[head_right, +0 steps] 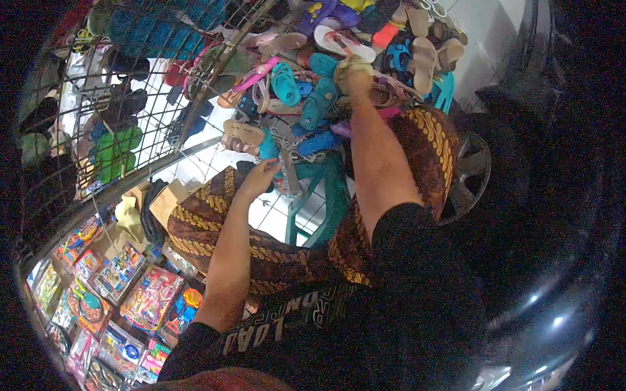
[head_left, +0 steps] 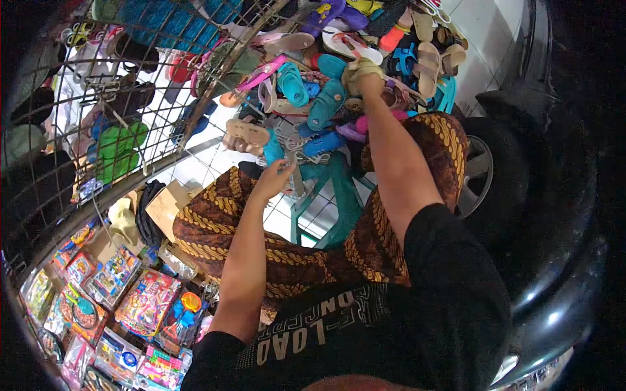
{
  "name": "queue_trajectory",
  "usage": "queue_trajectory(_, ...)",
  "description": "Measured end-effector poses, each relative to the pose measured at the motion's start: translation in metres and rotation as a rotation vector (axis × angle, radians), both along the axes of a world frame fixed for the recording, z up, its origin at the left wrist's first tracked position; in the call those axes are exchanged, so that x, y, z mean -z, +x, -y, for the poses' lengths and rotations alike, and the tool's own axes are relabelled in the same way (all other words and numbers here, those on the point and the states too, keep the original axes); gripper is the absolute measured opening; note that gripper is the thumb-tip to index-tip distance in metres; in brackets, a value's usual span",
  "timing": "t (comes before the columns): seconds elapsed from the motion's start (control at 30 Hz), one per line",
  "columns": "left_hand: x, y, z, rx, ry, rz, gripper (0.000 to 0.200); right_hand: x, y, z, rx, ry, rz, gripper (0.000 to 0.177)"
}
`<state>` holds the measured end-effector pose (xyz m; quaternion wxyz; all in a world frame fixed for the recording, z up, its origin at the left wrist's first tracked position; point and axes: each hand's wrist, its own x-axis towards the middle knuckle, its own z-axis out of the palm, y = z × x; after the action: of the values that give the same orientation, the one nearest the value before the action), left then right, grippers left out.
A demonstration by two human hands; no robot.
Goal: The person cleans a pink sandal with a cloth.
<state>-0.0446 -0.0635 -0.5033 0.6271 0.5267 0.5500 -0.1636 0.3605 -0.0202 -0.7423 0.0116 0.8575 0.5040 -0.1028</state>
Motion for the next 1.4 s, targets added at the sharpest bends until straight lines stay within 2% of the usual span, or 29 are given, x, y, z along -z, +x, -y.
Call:
queue_trajectory(0.03, -0.002, 0.004, -0.003, -0.091, -0.040, 0.027, 0.072, -0.033, -0.018, -0.005, -0.040, 0.109, 0.092, 0.027)
queue_trajectory(0.1, -0.012, 0.014, -0.009, -0.273, -0.124, 0.078, 0.077, -0.139, -0.066, -0.001, 0.123, 0.010, -0.499, 0.026)
queue_trajectory(0.13, -0.014, 0.016, -0.008, -0.484, -0.180, 0.148, 0.081, -0.130, -0.082, -0.008, -0.094, -0.136, -0.568, 0.026)
queue_trajectory(0.2, -0.039, 0.031, -0.014, -0.867, -0.347, 0.178, 0.084, -0.203, -0.131, -0.006, -0.703, -0.266, -0.521, 0.022)
queue_trajectory(0.23, -0.058, 0.041, -0.018, -1.055, -0.437, 0.190, 0.085, -0.205, -0.153, 0.002, -0.644, -0.328, -0.847, 0.024)
queue_trajectory(0.27, -0.078, 0.050, -0.023, -1.168, -0.525, 0.200, 0.075, -0.206, -0.174, 0.010, -0.544, -0.413, -1.163, 0.027)
queue_trajectory(0.3, -0.046, 0.032, -0.024, -1.047, -0.705, 0.431, 0.069, -0.252, -0.191, 0.025, -0.392, -0.567, -1.464, 0.029)
queue_trajectory(0.33, 0.012, -0.002, -0.028, -0.910, -0.877, 0.657, 0.063, -0.279, -0.195, 0.036, -0.297, -0.586, -1.585, 0.029)
queue_trajectory(0.4, 0.012, -0.003, -0.020, -0.701, -0.485, 0.506, 0.039, -0.309, -0.199, 0.051, -0.098, -0.612, -1.823, 0.031)
queue_trajectory(0.5, -0.023, 0.016, -0.013, -0.910, -0.424, 0.282, 0.034, -0.240, -0.185, 0.057, 0.090, -0.703, -1.640, 0.036)
queue_trajectory(0.53, 0.002, -0.001, -0.011, -0.804, -0.370, 0.318, 0.036, -0.213, -0.174, 0.059, 0.047, -0.749, -1.432, 0.034)
queue_trajectory(0.6, 0.040, -0.021, -0.008, -0.122, -0.089, 0.079, 0.040, -0.149, -0.148, 0.070, -0.085, -0.824, -1.000, 0.030)
queue_trajectory(0.67, 0.018, -0.009, -0.010, 0.555, -0.038, -0.140, 0.032, -0.101, -0.132, 0.094, -0.152, -0.847, -0.676, 0.028)
queue_trajectory(0.7, 0.096, -0.054, 0.006, 0.627, 0.009, 0.003, 0.038, -0.084, -0.127, 0.105, -0.111, -0.829, -0.605, 0.027)
queue_trajectory(0.77, 0.003, -0.004, 0.008, 0.661, -0.209, -0.226, 0.038, -0.055, -0.127, 0.114, 0.058, -0.696, -0.620, 0.029)
queue_trajectory(0.8, 0.003, -0.004, 0.010, 0.546, -0.277, -0.218, 0.038, -0.051, -0.131, 0.109, 0.160, -0.595, -0.684, 0.031)
queue_trajectory(0.87, 0.005, -0.007, 0.013, 0.315, -0.408, -0.198, 0.039, -0.042, -0.132, 0.095, 0.457, -0.310, -0.997, 0.037)
queue_trajectory(0.9, -0.002, -0.003, 0.010, 0.351, -0.406, -0.185, 0.039, -0.042, -0.134, 0.084, 0.627, -0.148, -1.186, 0.041)
queue_trajectory(0.97, -0.024, 0.007, -0.002, 0.417, -0.403, -0.161, 0.039, -0.035, -0.140, 0.066, 0.872, 0.031, -1.353, 0.048)
queue_trajectory(1.03, -0.020, 0.002, -0.002, 0.493, -0.316, -0.114, 0.038, -0.013, -0.155, 0.061, 1.034, 0.091, -1.303, 0.046)
queue_trajectory(1.1, -0.012, 0.004, 0.003, 0.568, -0.239, -0.109, 0.038, 0.000, -0.155, 0.066, 0.870, -0.003, -1.166, 0.045)
queue_trajectory(1.13, -0.052, 0.025, -0.002, 0.389, -0.337, -0.142, 0.038, 0.005, -0.148, 0.070, 0.789, -0.045, -1.089, 0.045)
queue_trajectory(1.2, -0.015, 0.009, 0.003, 0.514, -0.306, -0.076, 0.039, 0.015, -0.133, 0.078, 0.631, -0.122, -0.936, 0.045)
queue_trajectory(1.23, -0.002, 0.004, 0.003, 0.575, -0.288, -0.046, 0.039, 0.032, -0.130, 0.089, 0.517, -0.203, -0.760, 0.045)
queue_trajectory(1.27, -0.023, 0.011, 0.005, 0.377, -0.285, -0.036, 0.037, 0.056, -0.129, 0.104, 0.400, -0.281, -0.587, 0.044)
queue_trajectory(1.3, -0.009, 0.005, 0.007, 0.433, -0.268, -0.035, 0.036, 0.070, -0.128, 0.113, 0.282, -0.356, -0.415, 0.044)
queue_trajectory(1.37, 0.027, -0.016, 0.015, 0.551, -0.235, -0.040, 0.035, 0.038, -0.129, 0.123, 0.271, -0.309, -0.295, 0.052)
queue_trajectory(1.4, 0.026, -0.017, 0.013, 0.547, -0.241, -0.025, 0.034, 0.026, -0.129, 0.127, 0.265, -0.284, -0.235, 0.056)
